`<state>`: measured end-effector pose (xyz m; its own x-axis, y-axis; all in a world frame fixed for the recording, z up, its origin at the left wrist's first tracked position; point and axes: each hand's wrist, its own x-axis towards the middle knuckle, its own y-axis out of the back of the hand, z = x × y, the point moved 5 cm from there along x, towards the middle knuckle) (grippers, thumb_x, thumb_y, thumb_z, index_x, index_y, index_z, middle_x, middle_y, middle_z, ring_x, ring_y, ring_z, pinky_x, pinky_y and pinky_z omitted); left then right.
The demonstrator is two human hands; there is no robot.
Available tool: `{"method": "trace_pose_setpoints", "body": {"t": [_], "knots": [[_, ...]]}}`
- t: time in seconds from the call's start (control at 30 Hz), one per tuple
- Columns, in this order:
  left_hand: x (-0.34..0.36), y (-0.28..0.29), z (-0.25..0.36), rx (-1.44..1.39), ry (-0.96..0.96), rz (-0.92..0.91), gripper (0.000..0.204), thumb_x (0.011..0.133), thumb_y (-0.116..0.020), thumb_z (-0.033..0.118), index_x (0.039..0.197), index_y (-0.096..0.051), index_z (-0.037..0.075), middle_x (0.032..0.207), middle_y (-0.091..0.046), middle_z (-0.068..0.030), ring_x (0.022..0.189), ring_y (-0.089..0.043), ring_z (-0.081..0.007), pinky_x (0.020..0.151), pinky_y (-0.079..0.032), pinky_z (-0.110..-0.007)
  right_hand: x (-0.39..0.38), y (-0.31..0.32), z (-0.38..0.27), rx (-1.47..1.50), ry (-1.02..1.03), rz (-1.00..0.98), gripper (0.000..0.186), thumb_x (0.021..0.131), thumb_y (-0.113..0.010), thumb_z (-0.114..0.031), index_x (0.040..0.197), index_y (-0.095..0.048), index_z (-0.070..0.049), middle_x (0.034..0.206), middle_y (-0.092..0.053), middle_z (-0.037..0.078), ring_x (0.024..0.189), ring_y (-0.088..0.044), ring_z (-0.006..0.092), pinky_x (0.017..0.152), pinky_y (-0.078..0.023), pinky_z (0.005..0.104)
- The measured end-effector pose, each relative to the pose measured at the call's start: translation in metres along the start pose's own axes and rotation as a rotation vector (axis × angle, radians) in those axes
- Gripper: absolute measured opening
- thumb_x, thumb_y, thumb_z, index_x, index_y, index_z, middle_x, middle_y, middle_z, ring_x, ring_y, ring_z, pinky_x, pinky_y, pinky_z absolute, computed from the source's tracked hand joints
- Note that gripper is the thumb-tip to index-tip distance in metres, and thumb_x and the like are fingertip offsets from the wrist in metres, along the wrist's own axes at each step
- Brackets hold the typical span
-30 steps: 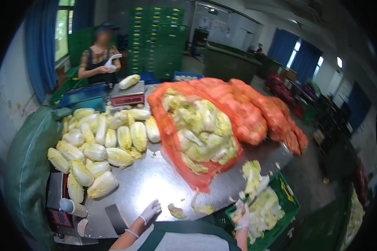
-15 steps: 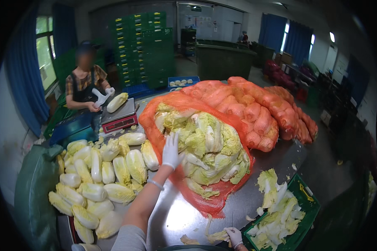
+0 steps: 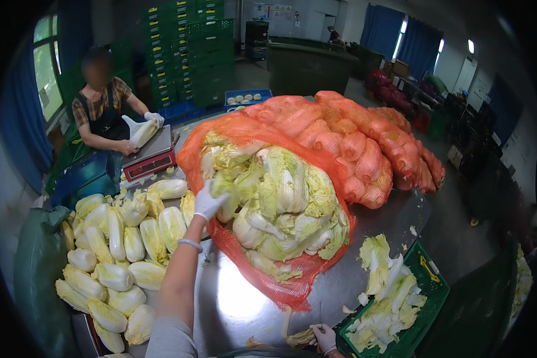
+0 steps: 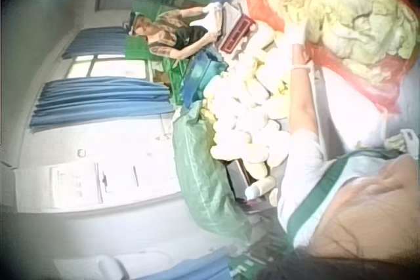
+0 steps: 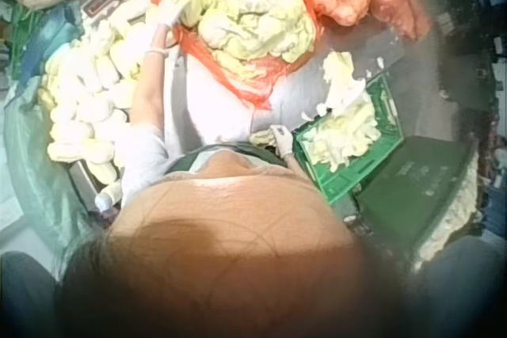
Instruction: The person repeatedly takes napa cabbages from a large orange mesh bag, trims the outer leaves and base with a knife, and places the trimmed cabbages on a metal table. Discarded leaves are dropped into a green crate. Another worker is visible in the background handling cabbages near a scale.
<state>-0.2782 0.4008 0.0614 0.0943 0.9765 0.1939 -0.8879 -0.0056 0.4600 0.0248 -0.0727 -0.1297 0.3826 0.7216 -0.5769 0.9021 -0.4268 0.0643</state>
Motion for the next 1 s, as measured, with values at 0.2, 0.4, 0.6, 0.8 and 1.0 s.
{"method": "trace_pose_setpoints", "body": {"t": [0.2,0.4,0.6,0.8,1.0], "knots": [[-0.037,0.063,0.009,-1.032,0.190,0.174,0.049,0.083,-0.052,0.041,0.117,-0.053,0.005,0.111,-0.059,-0.0067,0.102,-0.056,-0.0194,0.090,-0.043,-0.034,0.000,-0.004,0.001,-0.005,-0.004,-0.040,0.021,0.084,-0.063,-0.021,0.088,-0.058,-0.001,0.062,-0.060,0.006,0.041,-0.056,0.0135,0.037,-0.041,0.0211],[-0.096,0.022,0.098,-1.467,-0.032,-0.020,0.040,0.086,-0.045,0.037,0.110,-0.056,0.006,0.109,-0.060,-0.0078,0.099,-0.057,-0.0217,0.090,-0.045,-0.035,0.005,-0.015,-0.054,0.217,0.180,-0.141,0.024,0.088,-0.057,-0.017,0.105,-0.058,0.000,0.082,-0.064,0.008,0.058,-0.059,0.0112,0.050,-0.046,0.0212],[-0.150,-0.055,0.147,-1.427,0.291,-0.216,0.048,0.083,-0.049,0.041,0.116,-0.054,0.006,0.112,-0.059,-0.0098,0.102,-0.057,-0.0232,0.092,-0.045,-0.036,-0.071,0.005,-0.242,-0.085,0.904,0.100,0.051,0.074,-0.072,-0.017,0.119,-0.054,-0.002,0.103,-0.063,0.009,0.076,-0.059,0.0143,0.069,-0.047,0.0264],[-0.224,-0.107,0.138,-0.788,0.085,-0.408,0.046,0.080,-0.063,0.022,0.118,-0.050,0.000,0.106,-0.059,-0.0071,0.093,-0.057,-0.0169,0.085,-0.046,-0.031,-0.092,-0.001,-0.262,-0.469,1.217,0.238,0.089,0.053,-0.083,-0.035,0.126,-0.046,-0.002,0.117,-0.053,0.016,0.103,-0.051,0.0312,0.090,-0.041,0.0382],[-0.283,-0.127,0.167,-1.018,0.140,-0.697,0.052,0.080,-0.064,0.020,0.124,-0.044,0.001,0.113,-0.055,-0.0088,0.102,-0.054,-0.0169,0.088,-0.045,-0.031,-0.076,-0.020,-0.209,-0.392,1.008,-0.129,0.104,0.048,-0.086,-0.031,0.133,-0.036,0.001,0.121,-0.049,0.016,0.108,-0.050,0.0274,0.091,-0.041,0.0357]]}}
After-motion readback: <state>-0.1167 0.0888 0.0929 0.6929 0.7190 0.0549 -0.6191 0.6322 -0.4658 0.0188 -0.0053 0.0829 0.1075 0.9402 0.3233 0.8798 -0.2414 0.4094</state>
